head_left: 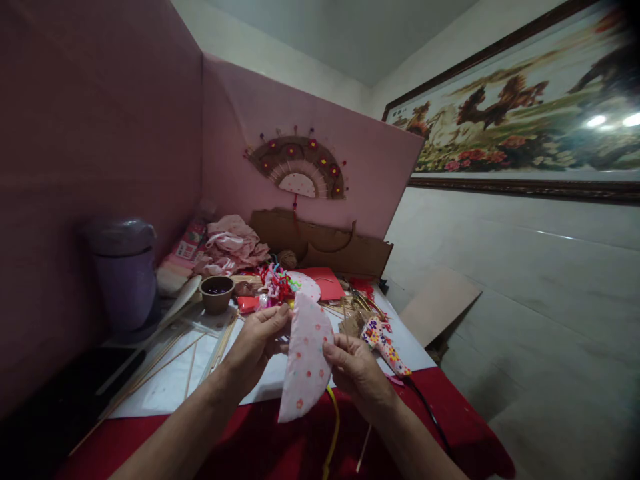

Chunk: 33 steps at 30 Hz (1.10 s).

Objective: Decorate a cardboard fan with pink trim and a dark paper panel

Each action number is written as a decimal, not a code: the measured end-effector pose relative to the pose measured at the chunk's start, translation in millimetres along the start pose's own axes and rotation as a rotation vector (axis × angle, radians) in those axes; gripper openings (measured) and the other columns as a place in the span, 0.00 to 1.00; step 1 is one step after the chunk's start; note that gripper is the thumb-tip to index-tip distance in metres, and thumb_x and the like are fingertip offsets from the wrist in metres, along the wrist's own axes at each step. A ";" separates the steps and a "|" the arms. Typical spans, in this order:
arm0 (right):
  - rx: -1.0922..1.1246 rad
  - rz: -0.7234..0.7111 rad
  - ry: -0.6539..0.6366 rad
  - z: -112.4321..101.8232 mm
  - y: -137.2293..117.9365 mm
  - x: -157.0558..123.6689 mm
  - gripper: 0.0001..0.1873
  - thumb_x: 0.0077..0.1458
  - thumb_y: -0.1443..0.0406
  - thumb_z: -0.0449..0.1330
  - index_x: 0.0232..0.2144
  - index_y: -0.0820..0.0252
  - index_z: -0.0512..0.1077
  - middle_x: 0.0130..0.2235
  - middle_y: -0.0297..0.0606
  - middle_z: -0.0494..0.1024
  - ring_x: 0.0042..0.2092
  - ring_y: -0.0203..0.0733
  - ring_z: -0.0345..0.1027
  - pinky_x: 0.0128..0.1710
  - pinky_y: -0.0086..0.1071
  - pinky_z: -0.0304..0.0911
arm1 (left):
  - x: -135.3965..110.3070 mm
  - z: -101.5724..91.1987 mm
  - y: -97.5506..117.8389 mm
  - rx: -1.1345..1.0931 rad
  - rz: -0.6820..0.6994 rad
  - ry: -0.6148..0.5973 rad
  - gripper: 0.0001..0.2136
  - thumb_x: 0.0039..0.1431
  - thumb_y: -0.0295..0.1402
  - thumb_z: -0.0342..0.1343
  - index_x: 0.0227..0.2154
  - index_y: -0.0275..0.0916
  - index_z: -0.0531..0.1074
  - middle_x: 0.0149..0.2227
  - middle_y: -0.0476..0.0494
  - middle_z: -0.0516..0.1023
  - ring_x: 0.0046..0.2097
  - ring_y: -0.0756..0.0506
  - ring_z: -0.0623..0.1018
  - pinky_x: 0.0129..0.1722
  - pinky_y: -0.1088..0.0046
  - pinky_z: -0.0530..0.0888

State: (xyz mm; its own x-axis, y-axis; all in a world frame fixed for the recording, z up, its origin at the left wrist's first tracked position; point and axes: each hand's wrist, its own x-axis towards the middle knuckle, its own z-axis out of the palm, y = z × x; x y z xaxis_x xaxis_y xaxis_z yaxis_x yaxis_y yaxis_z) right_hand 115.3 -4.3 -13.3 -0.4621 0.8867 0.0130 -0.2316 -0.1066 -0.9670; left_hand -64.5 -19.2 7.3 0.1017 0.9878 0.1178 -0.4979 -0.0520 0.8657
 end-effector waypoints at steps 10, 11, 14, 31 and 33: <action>0.036 0.030 0.027 5.0 0.0 1.4 0.19 0.42 0.56 0.66 0.20 0.62 0.63 0.15 0.23 0.57 0.15 0.23 0.40 0.14 0.23 0.33 | 5.3 -1.8 -4.4 -0.042 -0.081 0.108 0.10 0.43 0.36 0.64 0.21 0.34 0.71 0.21 0.49 0.72 0.22 0.53 0.69 0.21 0.79 0.66; 0.056 0.040 0.033 4.4 0.9 2.5 0.19 0.42 0.56 0.66 0.20 0.62 0.62 0.15 0.24 0.58 0.15 0.23 0.41 0.14 0.22 0.34 | 6.3 -2.5 -5.7 -0.041 -0.107 0.132 0.10 0.43 0.35 0.64 0.21 0.34 0.71 0.21 0.49 0.72 0.22 0.53 0.70 0.20 0.79 0.66; 0.075 0.064 0.070 2.2 4.4 6.3 0.21 0.41 0.55 0.66 0.19 0.60 0.60 0.13 0.21 0.55 0.14 0.23 0.38 0.13 0.23 0.32 | 8.3 -4.5 -8.9 0.005 -0.133 0.216 0.08 0.44 0.34 0.63 0.23 0.34 0.72 0.22 0.47 0.74 0.24 0.51 0.72 0.21 0.78 0.67; -0.530 -0.072 0.464 -57.0 -39.6 109.2 0.19 0.50 0.57 0.60 0.18 0.66 0.68 0.17 0.32 0.67 0.17 0.30 0.57 0.15 0.24 0.50 | 13.2 -8.7 -29.0 0.149 -0.184 0.285 0.13 0.47 0.40 0.60 0.26 0.35 0.67 0.23 0.43 0.77 0.20 0.50 0.74 0.17 0.78 0.67; -0.577 -0.062 0.492 -59.1 -45.0 136.0 0.14 0.55 0.60 0.58 0.36 0.68 0.71 0.36 0.39 0.74 0.33 0.40 0.69 0.29 0.32 0.66 | 13.3 -7.6 -29.0 0.148 -0.187 0.297 0.12 0.48 0.39 0.59 0.26 0.35 0.67 0.22 0.43 0.77 0.20 0.50 0.73 0.16 0.78 0.67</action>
State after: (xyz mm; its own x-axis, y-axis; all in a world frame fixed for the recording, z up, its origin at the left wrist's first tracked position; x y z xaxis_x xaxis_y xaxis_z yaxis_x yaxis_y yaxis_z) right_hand 113.5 147.6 16.9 0.0038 0.9961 0.0877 0.3021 0.0825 -0.9497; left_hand -55.2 -3.5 -19.9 -0.0861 0.9806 -0.1763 -0.3625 0.1339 0.9223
